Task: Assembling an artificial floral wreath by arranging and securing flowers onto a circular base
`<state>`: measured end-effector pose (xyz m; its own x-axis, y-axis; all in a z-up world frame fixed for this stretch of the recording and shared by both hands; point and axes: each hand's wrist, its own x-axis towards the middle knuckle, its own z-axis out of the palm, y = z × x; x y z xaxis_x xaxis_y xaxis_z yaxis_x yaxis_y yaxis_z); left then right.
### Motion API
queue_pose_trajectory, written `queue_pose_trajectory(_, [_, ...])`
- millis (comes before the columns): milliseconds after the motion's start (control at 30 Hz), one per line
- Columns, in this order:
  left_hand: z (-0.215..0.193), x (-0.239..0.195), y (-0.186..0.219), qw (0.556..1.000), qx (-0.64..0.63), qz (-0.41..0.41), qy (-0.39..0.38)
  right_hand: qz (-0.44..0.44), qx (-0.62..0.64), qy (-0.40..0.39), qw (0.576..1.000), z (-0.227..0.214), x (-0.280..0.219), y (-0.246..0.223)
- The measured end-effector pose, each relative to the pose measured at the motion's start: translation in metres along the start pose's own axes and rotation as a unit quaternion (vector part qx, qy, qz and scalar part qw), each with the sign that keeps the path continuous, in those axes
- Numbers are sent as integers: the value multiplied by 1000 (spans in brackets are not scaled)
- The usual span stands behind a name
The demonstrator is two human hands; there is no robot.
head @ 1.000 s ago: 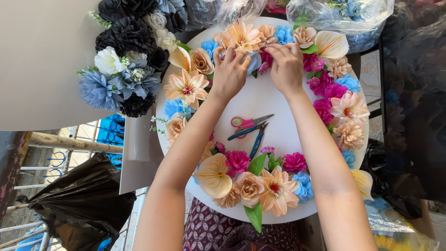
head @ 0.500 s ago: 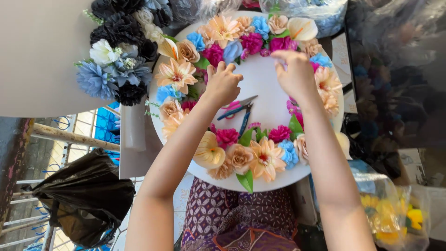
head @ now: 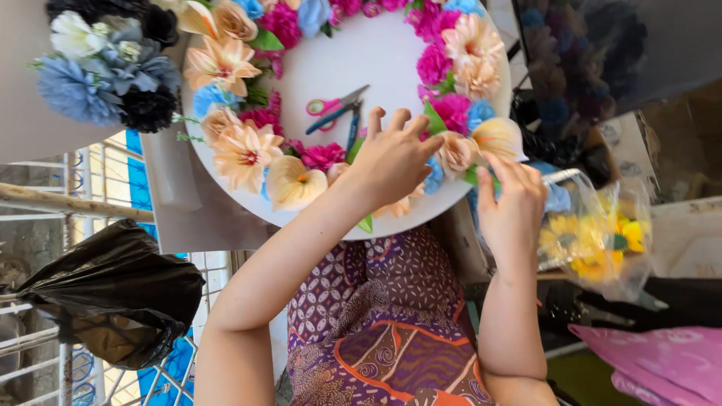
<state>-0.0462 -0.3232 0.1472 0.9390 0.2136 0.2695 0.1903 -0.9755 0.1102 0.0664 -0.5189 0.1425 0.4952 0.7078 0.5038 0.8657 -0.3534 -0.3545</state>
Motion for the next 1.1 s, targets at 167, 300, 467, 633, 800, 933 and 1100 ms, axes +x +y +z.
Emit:
queue_pose_trajectory(167, [16,3,67,992,-32,55,111,61,-131,80,986,-24,-66,44])
queue_pose_trajectory(300, [37,6,112,980,-74,60,175,54,-192,111,974,-29,-100,81])
queue_pose_trajectory(467, [79,13,147,975,-90,75,191,58,-232,-18,971,-28,-118,91])
queue_pose_trajectory(633, [102,8,157,978,-88,80,174,66,-208,-133,967,-14,-125,85])
queue_pose_trajectory(800, [113,0,158,980,-106,62,156,78,-227,-103,965,21,-138,99])
queue_pose_trajectory(933, [107,-3,156,981,-118,60,145,74,-237,-94,964,27,-143,99])
queue_pose_trajectory(1100, [96,-9,151,977,-155,59,135,108,-207,-59,971,14,-136,97])
